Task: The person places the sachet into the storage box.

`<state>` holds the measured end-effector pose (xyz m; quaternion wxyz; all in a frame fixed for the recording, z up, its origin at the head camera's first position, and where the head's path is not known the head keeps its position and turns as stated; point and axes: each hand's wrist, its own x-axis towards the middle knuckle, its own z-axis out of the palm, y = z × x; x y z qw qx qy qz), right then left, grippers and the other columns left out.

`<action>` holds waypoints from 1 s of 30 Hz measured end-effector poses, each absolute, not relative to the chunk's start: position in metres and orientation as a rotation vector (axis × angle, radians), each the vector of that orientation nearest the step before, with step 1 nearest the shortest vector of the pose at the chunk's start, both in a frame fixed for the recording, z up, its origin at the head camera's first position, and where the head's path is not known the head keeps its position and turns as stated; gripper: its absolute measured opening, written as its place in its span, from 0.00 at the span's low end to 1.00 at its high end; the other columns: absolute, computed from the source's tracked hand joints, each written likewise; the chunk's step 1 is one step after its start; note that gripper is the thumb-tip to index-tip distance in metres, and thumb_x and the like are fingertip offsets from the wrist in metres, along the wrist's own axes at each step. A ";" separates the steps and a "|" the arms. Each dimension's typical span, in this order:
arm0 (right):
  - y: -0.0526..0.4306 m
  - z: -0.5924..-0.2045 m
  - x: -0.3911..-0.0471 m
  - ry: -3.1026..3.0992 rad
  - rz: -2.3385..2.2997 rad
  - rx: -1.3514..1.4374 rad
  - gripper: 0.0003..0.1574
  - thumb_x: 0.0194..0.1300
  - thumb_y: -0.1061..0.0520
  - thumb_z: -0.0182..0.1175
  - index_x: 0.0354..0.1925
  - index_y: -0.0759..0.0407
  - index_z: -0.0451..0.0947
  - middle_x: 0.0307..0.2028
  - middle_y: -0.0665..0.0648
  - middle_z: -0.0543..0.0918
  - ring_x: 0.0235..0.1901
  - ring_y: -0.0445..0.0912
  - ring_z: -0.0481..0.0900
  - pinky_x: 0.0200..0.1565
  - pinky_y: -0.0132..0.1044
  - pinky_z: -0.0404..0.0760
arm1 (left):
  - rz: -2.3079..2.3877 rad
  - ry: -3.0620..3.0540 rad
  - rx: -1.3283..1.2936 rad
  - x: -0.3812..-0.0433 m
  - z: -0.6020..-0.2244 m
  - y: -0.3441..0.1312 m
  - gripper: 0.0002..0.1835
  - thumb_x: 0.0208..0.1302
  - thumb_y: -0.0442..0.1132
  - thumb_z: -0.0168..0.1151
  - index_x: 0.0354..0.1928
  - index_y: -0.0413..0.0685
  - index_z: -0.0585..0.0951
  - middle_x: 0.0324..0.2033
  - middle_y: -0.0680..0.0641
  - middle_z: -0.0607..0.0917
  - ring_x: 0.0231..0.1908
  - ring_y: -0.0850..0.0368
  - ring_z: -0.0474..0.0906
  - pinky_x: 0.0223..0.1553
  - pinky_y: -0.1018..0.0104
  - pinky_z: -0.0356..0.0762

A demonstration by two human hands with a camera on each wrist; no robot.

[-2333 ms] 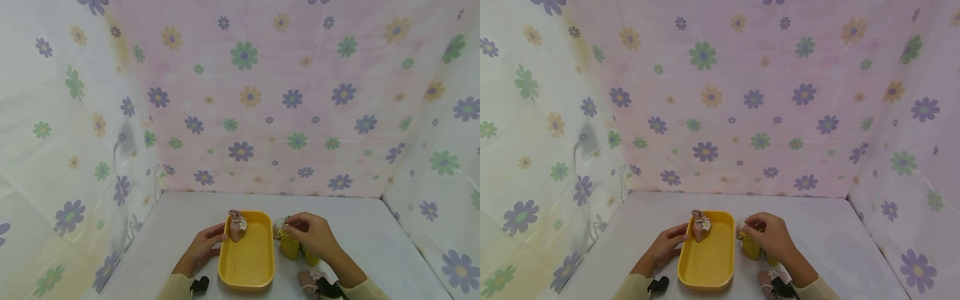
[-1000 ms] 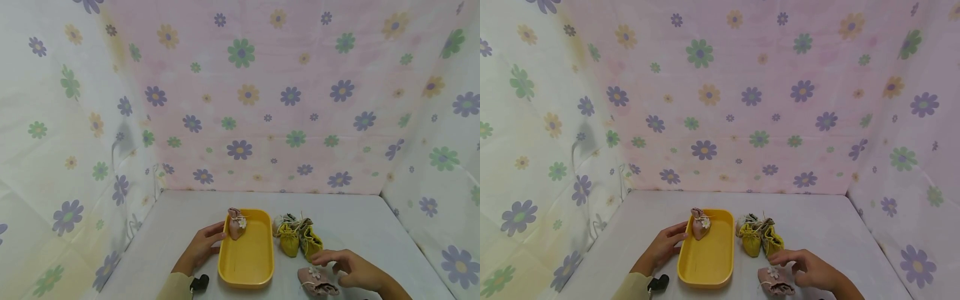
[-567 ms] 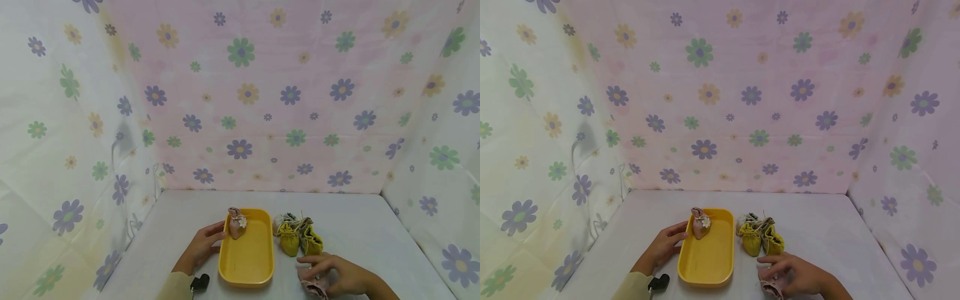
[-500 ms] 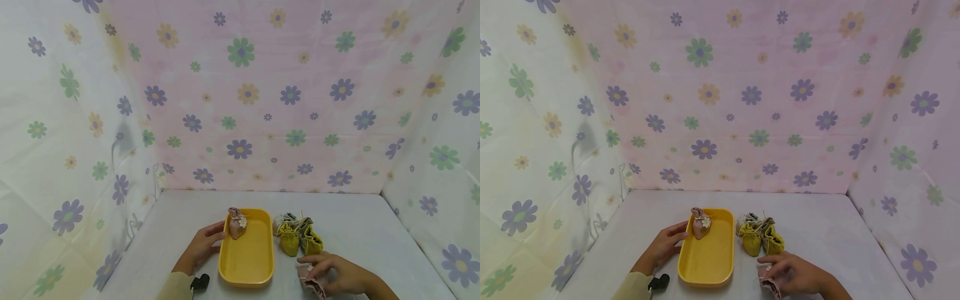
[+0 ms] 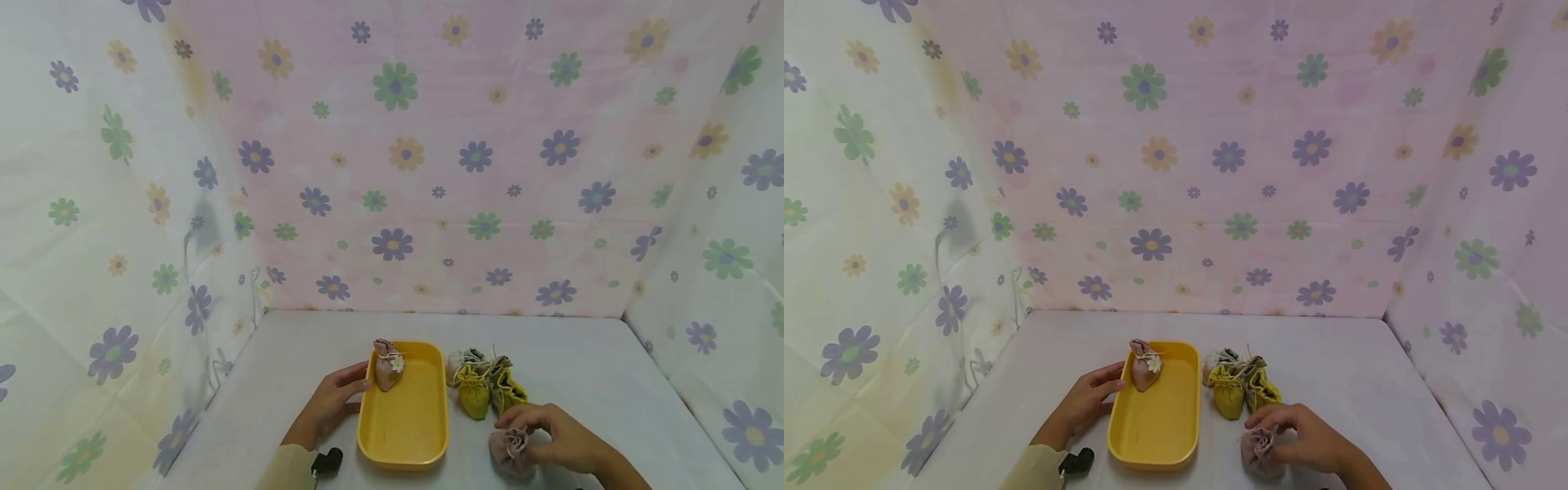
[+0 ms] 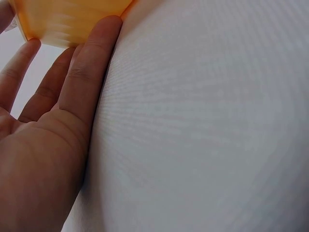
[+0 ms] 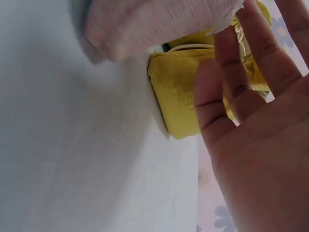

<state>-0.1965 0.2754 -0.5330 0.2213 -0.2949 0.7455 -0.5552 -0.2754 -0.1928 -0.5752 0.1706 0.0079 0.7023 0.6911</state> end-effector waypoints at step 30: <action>0.257 -0.514 -0.194 2.341 -1.773 -1.018 0.11 0.64 0.68 0.69 0.44 0.57 0.88 0.43 0.56 0.89 0.41 0.46 0.86 0.39 0.40 0.88 | 1.979 1.980 0.028 -0.274 -0.573 -0.192 0.35 0.67 0.50 0.71 0.74 0.54 0.73 0.72 0.41 0.74 0.64 0.47 0.79 0.54 0.52 0.87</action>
